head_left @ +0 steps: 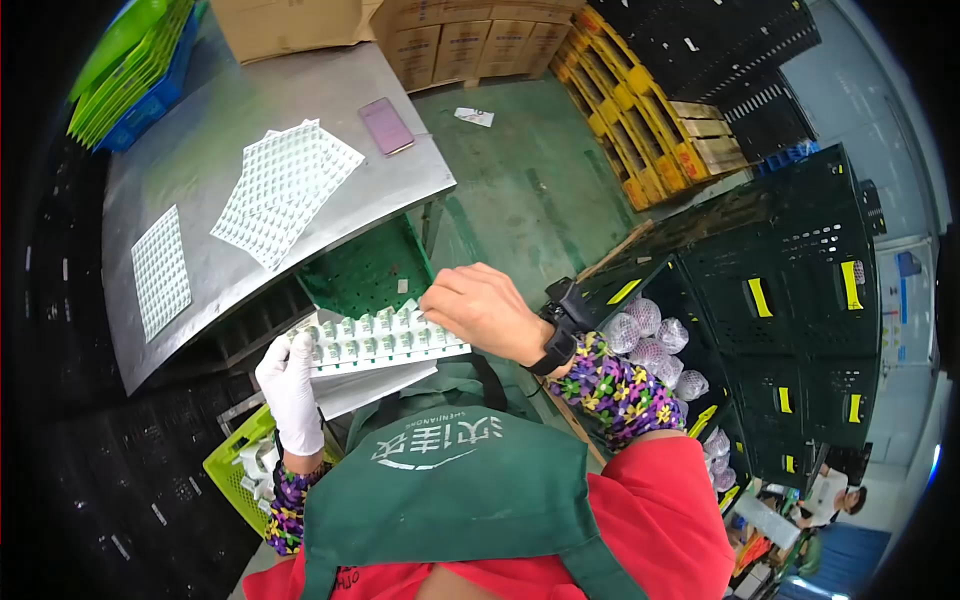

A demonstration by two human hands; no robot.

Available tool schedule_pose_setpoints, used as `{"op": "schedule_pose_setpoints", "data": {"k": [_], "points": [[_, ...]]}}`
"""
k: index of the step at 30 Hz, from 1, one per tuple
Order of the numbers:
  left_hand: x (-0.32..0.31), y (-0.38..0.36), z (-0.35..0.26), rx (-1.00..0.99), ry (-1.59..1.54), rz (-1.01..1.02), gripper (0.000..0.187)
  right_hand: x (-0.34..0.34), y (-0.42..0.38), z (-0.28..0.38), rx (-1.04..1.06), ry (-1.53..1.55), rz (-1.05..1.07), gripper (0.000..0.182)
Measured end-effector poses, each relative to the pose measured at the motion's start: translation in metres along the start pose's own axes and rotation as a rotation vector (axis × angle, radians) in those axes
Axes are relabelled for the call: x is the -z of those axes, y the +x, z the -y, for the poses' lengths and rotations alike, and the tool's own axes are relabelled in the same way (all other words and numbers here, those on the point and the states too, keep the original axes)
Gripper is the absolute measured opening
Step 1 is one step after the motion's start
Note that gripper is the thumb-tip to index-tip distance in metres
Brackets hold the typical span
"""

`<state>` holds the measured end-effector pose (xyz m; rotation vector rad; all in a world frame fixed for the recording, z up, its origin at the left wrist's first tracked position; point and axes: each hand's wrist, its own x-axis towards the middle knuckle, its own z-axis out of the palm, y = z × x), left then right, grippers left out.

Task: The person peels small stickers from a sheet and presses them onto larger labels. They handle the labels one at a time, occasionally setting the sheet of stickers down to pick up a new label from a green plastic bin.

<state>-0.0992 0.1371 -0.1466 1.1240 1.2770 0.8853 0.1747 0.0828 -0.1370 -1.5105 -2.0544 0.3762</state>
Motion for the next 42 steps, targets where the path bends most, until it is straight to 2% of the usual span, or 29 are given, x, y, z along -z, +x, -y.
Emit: {"op": "schedule_pose_setpoints", "data": {"k": [2,3,4,5,6,7,8,9,11,12,14,15,16,17,19,20,23,24,25,28,33,35,37,38,39,41,42], "points": [[-0.014,0.013,0.000,0.053,-0.052,0.019,0.015,0.001,0.002,-0.009,0.072,0.040,-0.029,0.010],[-0.019,0.016,-0.003,0.101,-0.090,0.012,0.015,0.015,-0.006,-0.009,-0.185,0.360,-0.043,0.008],[-0.003,0.031,0.022,-0.031,0.083,0.058,0.017,0.011,0.007,-0.013,-0.386,0.752,-0.018,0.007],[-0.016,0.032,0.014,-0.046,0.053,0.071,0.017,0.019,0.013,-0.017,-0.557,0.946,-0.001,0.005],[-0.016,0.032,0.006,-0.128,0.229,0.210,0.017,0.020,0.019,-0.029,-0.539,0.930,0.015,0.006],[-0.027,0.030,-0.014,-0.135,0.270,0.322,0.016,0.021,0.027,-0.031,-0.632,1.126,0.030,0.009],[-0.038,0.028,-0.010,-0.165,0.193,0.389,0.016,0.026,0.034,-0.029,-0.694,1.423,0.081,0.013],[-0.046,0.027,-0.016,-0.162,0.182,0.446,0.015,0.025,0.045,-0.026,-0.678,1.445,0.104,0.013],[-0.056,0.028,-0.023,-0.057,0.111,0.569,0.014,0.022,0.061,-0.022,-0.755,1.676,0.308,0.014],[-0.061,0.030,-0.020,-0.126,0.104,0.595,0.013,0.014,0.069,-0.021,-0.715,1.743,0.343,0.011],[-0.067,0.034,-0.018,-0.190,0.092,0.610,0.013,0.002,0.090,-0.015,-0.695,1.628,0.326,0.010],[-0.064,0.024,-0.023,-0.153,0.064,0.629,0.012,0.002,0.092,-0.004,-0.661,1.505,0.295,0.009],[-0.065,0.023,-0.024,-0.103,0.039,0.647,0.012,-0.002,0.097,-0.012,-0.635,1.514,0.216,0.010],[-0.064,0.023,-0.021,-0.099,0.038,0.633,0.012,-0.002,0.109,-0.021,-0.706,1.466,0.137,0.009],[-0.063,0.018,-0.016,-0.086,0.261,0.604,0.013,-0.006,0.121,-0.047,-0.654,1.458,-0.010,0.009],[-0.063,0.013,-0.014,-0.005,0.240,0.557,0.015,-0.004,0.121,-0.051,-0.648,1.460,0.000,0.009],[-0.062,0.008,-0.003,0.056,0.173,0.411,0.015,-0.004,0.122,-0.042,-0.702,1.207,0.006,0.009],[-0.061,0.008,0.003,-0.111,0.191,0.359,0.015,-0.009,0.112,-0.037,-0.641,1.153,0.045,0.009],[-0.061,0.006,0.003,-0.108,0.191,0.345,0.015,-0.013,0.099,-0.033,-0.579,1.099,0.080,0.010],[-0.060,0.007,0.005,-0.255,0.245,0.231,0.013,-0.022,0.070,-0.016,-0.636,1.063,0.181,0.013],[-0.058,0.006,0.008,-0.368,0.356,0.234,0.016,-0.034,0.058,0.000,-0.668,0.940,0.255,0.017],[-0.058,0.006,0.004,-0.416,0.420,0.258,0.017,-0.028,0.064,0.000,-0.675,0.816,0.299,0.019],[-0.060,0.008,0.008,-0.471,0.407,0.261,0.017,-0.022,0.068,-0.005,-0.638,0.533,0.341,0.018],[-0.061,0.009,0.009,-0.526,0.394,0.263,0.017,-0.024,0.069,-0.014,-0.687,0.674,0.395,0.018],[-0.060,0.009,0.008,-0.526,0.392,0.265,0.017,-0.024,0.067,-0.014,-0.690,0.671,0.393,0.018],[-0.056,0.007,0.006,-0.438,0.364,0.394,0.015,-0.024,0.068,-0.007,-0.715,1.294,0.432,0.017],[-0.057,0.008,0.008,-0.439,0.363,0.393,0.015,-0.028,0.068,-0.012,-0.707,1.259,0.395,0.017]]}}
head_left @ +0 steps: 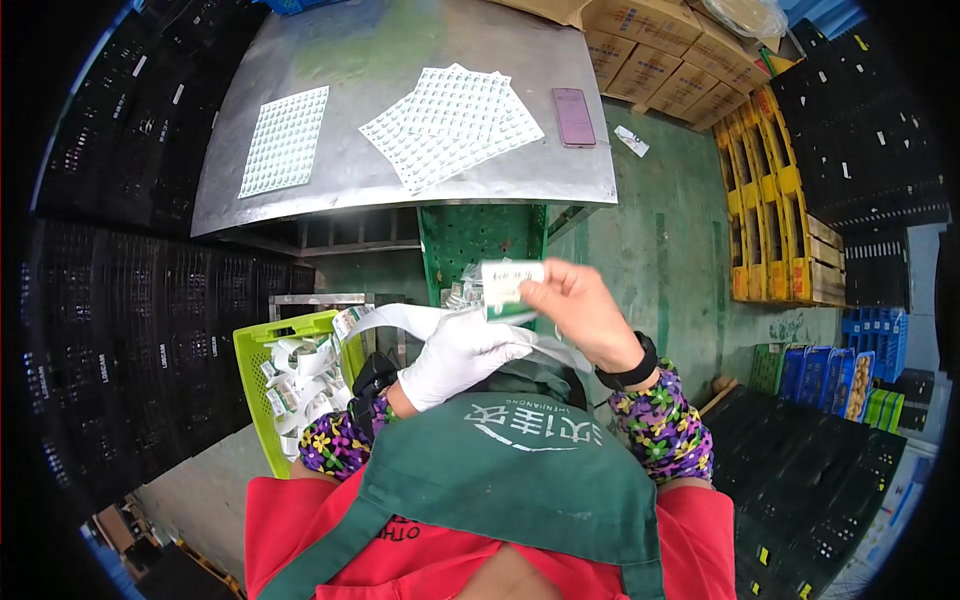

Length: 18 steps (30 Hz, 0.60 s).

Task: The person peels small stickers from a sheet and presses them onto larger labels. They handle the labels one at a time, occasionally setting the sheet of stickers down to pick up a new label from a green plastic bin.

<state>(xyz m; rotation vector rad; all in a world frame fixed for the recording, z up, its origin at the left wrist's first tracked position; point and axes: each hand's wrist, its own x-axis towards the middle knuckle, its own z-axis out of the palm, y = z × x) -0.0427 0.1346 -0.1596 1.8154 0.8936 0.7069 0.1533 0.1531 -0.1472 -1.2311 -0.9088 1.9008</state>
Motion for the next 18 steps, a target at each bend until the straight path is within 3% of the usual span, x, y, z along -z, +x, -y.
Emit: {"op": "schedule_pose_setpoints", "data": {"k": [1,3,5,7,9,14,16,18], "points": [[-0.003,0.001,0.003,-0.005,-0.019,0.017,0.014,-0.002,0.005,0.006,0.134,-0.023,-0.122,0.013],[-0.006,0.001,0.000,-0.012,-0.035,0.037,0.014,0.001,0.014,0.019,0.185,0.113,-0.266,0.013],[-0.008,-0.006,-0.011,0.396,-0.222,0.059,0.015,0.011,0.016,0.015,0.212,0.067,-0.263,0.016],[-0.010,-0.008,-0.007,0.316,-0.297,-0.039,0.017,0.005,0.006,0.016,0.197,-0.112,-0.367,0.015],[-0.004,-0.006,-0.011,0.374,-0.214,-0.068,0.018,-0.008,-0.003,0.005,0.288,-0.099,-0.360,0.022],[-0.002,-0.003,-0.014,0.310,-0.136,-0.080,0.014,-0.021,-0.007,-0.026,0.293,-0.235,-0.291,0.021],[-0.006,-0.006,-0.012,0.120,0.104,-0.124,0.014,-0.024,-0.009,-0.023,0.303,-0.433,-0.302,0.020],[-0.009,-0.008,-0.009,0.090,0.089,-0.156,0.014,-0.019,-0.010,-0.017,0.355,-0.560,-0.363,0.020]]}}
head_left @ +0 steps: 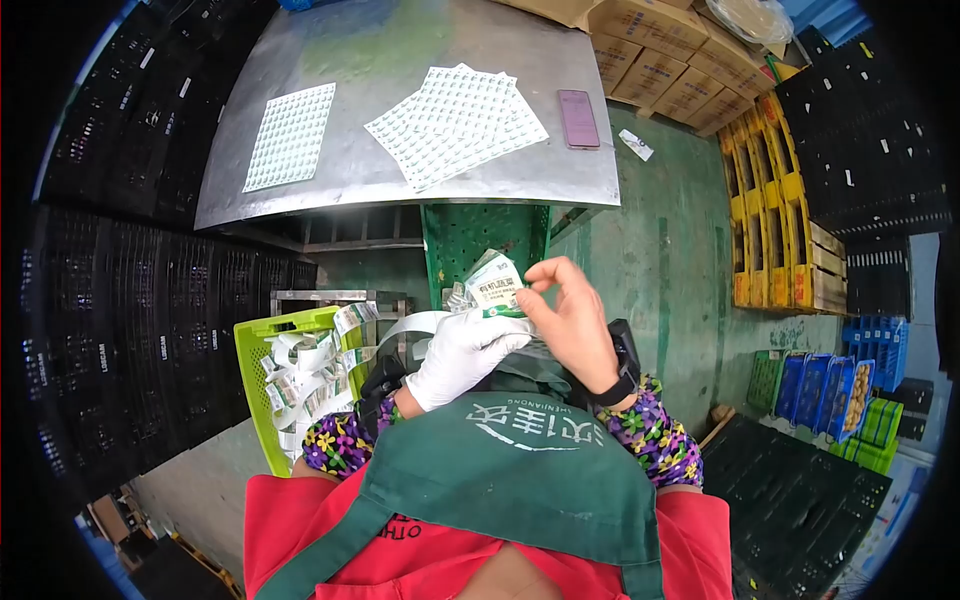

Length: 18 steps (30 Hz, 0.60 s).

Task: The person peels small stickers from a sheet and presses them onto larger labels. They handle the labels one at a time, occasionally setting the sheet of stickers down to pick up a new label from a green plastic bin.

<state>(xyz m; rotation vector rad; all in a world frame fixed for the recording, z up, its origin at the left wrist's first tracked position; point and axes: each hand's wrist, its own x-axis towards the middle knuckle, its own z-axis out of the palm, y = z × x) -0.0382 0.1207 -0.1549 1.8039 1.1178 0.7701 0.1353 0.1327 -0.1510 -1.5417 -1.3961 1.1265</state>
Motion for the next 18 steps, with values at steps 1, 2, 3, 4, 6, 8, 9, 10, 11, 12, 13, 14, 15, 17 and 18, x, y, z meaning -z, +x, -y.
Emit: {"op": "schedule_pose_setpoints", "data": {"k": [1,2,3,4,6,8,9,10,11,12,13,14,15,17,18], "points": [[-0.001,0.000,0.001,-0.027,-0.019,-0.035,0.014,0.005,0.003,-0.001,0.060,-0.128,-0.053,0.021],[0.001,0.000,0.001,-0.030,-0.020,-0.036,0.014,0.011,0.005,-0.006,-0.128,0.041,0.082,0.024],[0.005,0.001,0.001,-0.042,-0.006,0.021,0.013,0.011,0.005,-0.007,-0.128,0.039,0.082,0.024],[0.007,0.000,0.001,-0.054,0.008,0.078,0.012,0.010,0.004,-0.008,-0.148,0.154,0.200,0.023],[0.001,-0.001,-0.001,0.013,-0.092,0.149,0.013,0.009,0.006,-0.003,-0.146,0.383,0.246,0.017],[-0.005,-0.002,-0.005,0.148,-0.287,0.289,0.016,0.013,0.021,0.011,-0.193,0.523,0.119,0.013],[-0.005,-0.005,-0.006,0.146,-0.284,0.289,0.016,0.019,0.028,0.014,-0.262,0.551,0.061,0.013],[-0.006,-0.008,-0.008,0.182,-0.265,0.246,0.016,0.023,0.032,0.004,-0.275,0.554,0.070,0.013],[-0.005,-0.009,-0.008,0.219,-0.248,0.202,0.017,0.023,0.030,0.004,-0.272,0.556,0.069,0.013],[-0.005,-0.009,-0.004,0.218,-0.264,0.156,0.017,0.023,0.025,0.005,-0.216,0.464,0.014,0.017],[-0.004,-0.008,0.000,0.223,-0.284,0.104,0.018,0.022,0.019,0.006,-0.163,0.369,-0.035,0.022],[0.000,-0.006,-0.003,0.229,-0.223,0.097,0.018,0.022,0.012,0.007,-0.137,0.343,0.044,0.032],[0.005,-0.003,-0.007,0.233,-0.161,0.093,0.018,0.019,0.005,0.009,-0.165,0.347,0.087,0.031],[0.006,-0.004,-0.007,0.310,-0.216,0.119,0.018,0.007,-0.003,0.004,-0.085,0.345,0.102,0.030],[0.005,-0.006,-0.006,0.260,-0.172,0.103,0.018,0.002,-0.005,0.003,0.036,0.285,0.065,0.026]]}}
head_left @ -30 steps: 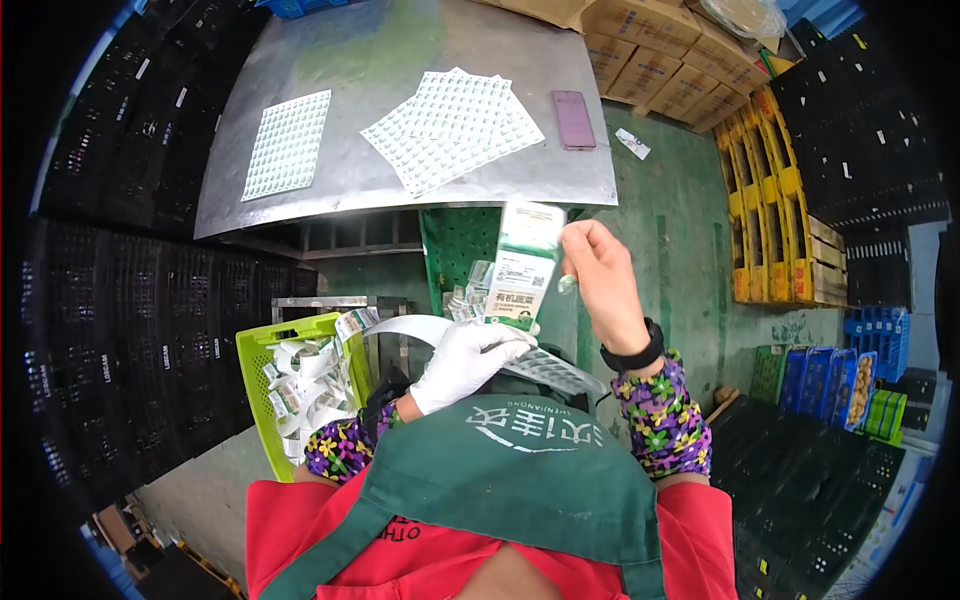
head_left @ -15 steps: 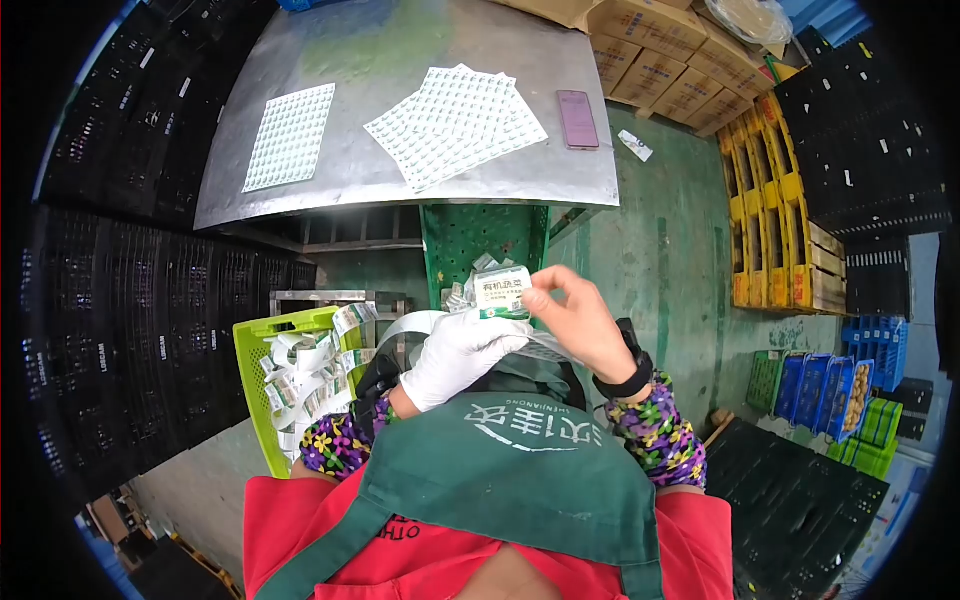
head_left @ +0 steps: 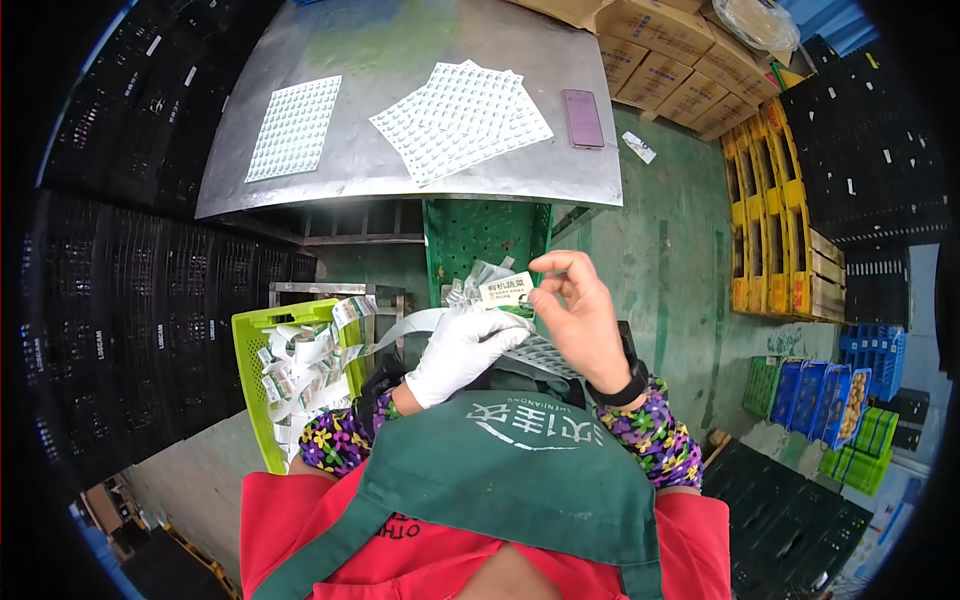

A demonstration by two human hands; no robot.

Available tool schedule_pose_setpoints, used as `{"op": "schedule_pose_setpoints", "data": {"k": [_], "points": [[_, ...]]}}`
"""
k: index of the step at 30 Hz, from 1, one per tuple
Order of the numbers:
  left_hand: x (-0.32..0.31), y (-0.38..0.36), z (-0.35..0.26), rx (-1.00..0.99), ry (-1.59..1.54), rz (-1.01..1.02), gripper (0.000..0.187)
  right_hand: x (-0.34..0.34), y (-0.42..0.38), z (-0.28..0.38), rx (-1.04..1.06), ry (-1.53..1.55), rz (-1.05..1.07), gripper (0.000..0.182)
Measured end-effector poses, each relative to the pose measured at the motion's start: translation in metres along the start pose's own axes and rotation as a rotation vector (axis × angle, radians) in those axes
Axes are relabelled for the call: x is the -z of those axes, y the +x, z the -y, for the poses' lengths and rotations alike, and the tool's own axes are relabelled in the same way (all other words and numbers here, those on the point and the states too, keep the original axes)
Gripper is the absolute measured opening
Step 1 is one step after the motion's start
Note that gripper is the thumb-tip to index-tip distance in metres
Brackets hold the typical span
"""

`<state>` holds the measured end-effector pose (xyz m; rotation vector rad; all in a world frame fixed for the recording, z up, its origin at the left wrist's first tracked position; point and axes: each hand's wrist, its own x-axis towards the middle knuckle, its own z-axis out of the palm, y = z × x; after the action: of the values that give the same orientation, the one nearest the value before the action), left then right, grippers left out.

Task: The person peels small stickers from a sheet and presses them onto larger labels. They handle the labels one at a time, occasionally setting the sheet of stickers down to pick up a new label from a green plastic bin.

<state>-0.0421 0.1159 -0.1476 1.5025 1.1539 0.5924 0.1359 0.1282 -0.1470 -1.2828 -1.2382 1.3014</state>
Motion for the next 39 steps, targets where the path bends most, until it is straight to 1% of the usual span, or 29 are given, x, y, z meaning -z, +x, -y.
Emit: {"op": "schedule_pose_setpoints", "data": {"k": [1,3,4,5,7,8,10,11,12,13,14,15,17,18,20,21,23,24,25,27,28,31,32,33,35,36,37,38,39], "points": [[-0.001,-0.001,0.002,-0.050,0.045,-0.017,0.018,-0.003,0.000,0.000,0.002,0.000,-0.002,0.026],[-0.002,-0.004,0.005,-0.115,0.060,-0.052,0.017,-0.005,-0.001,-0.001,0.083,-0.206,0.062,0.021],[-0.003,-0.004,0.007,-0.177,0.072,-0.089,0.016,-0.005,-0.001,-0.010,0.043,-0.103,0.050,0.019],[-0.005,-0.004,0.008,-0.178,0.071,-0.088,0.016,-0.001,0.000,-0.011,0.044,-0.104,0.049,0.019],[-0.008,-0.003,0.010,-0.244,-0.035,-0.142,0.017,0.014,0.002,-0.011,0.140,-0.374,-0.097,0.020],[-0.005,-0.003,0.008,-0.246,-0.035,-0.143,0.017,0.022,0.000,-0.008,0.054,-0.341,-0.083,0.021],[0.005,-0.001,0.002,-0.191,-0.028,-0.196,0.016,0.035,-0.006,-0.001,0.021,-0.304,0.049,0.025],[0.011,0.001,0.010,-0.186,0.082,-0.249,0.016,0.040,-0.012,0.003,0.024,-0.332,0.115,0.026],[0.014,0.003,0.012,-0.106,-0.076,-0.288,0.017,0.044,-0.017,0.007,0.024,-0.333,0.112,0.026],[0.017,0.005,0.012,-0.025,-0.235,-0.326,0.018,0.049,-0.023,0.010,0.041,-0.498,0.120,0.026],[0.023,0.007,0.013,0.089,-0.250,-0.331,0.020,0.052,-0.025,0.012,0.059,-0.663,0.129,0.026],[0.024,0.009,0.015,0.090,-0.353,-0.348,0.021,0.056,-0.027,0.011,0.059,-0.665,0.127,0.026],[0.024,0.013,0.004,0.076,-0.467,-0.366,0.021,0.062,-0.030,0.009,-0.155,-0.681,0.106,0.024],[0.025,0.012,0.004,0.074,-0.468,-0.360,0.021,0.066,-0.032,0.010,-0.158,-0.682,0.100,0.024],[0.030,0.011,0.006,0.105,-0.357,-0.354,0.019,0.071,-0.032,0.012,-0.395,-0.409,0.185,0.021],[0.030,0.011,0.008,0.103,-0.357,-0.349,0.019,0.072,-0.033,0.010,-0.395,-0.410,0.179,0.021],[0.026,0.011,0.011,0.088,-0.304,-0.343,0.021,0.071,-0.034,0.006,-0.105,-0.850,0.165,0.019],[0.025,0.012,0.011,0.088,-0.304,-0.340,0.021,0.063,-0.033,0.010,0.147,-0.873,0.027,0.015],[0.023,0.012,0.010,0.093,-0.299,-0.337,0.021,0.056,-0.031,0.014,0.144,-0.874,0.024,0.015],[0.019,0.013,0.006,0.095,-0.294,-0.331,0.021,0.043,-0.023,0.022,0.394,-0.789,-0.047,0.015],[0.017,0.012,0.003,0.103,-0.323,-0.324,0.022,0.036,-0.020,0.024,0.443,-0.816,-0.062,0.016],[0.019,0.011,-0.004,0.122,-0.334,-0.322,0.021,0.032,-0.018,0.011,0.466,-0.945,0.028,0.014],[0.020,0.011,-0.004,0.135,-0.320,-0.328,0.021,0.029,-0.017,0.006,0.554,-0.920,0.002,0.012],[0.020,0.013,-0.003,0.137,-0.322,-0.336,0.021,0.029,-0.017,0.001,0.558,-0.918,0.010,0.012],[0.021,0.016,0.002,0.114,-0.370,-0.453,0.018,0.028,-0.018,-0.006,0.712,-0.773,-0.040,0.012],[0.028,0.015,0.011,0.116,-0.226,-0.414,0.017,0.029,-0.016,-0.004,0.610,-0.551,-0.138,0.008],[0.028,0.014,0.010,0.117,-0.227,-0.421,0.017,0.032,-0.014,0.003,0.613,-0.550,-0.132,0.008],[0.028,0.011,0.007,0.010,-0.188,-0.307,0.016,0.037,-0.012,0.011,0.214,-0.107,-0.006,0.006],[0.026,0.008,0.005,-0.096,-0.147,-0.188,0.014,0.032,-0.009,0.013,0.077,0.086,0.100,0.006]]}}
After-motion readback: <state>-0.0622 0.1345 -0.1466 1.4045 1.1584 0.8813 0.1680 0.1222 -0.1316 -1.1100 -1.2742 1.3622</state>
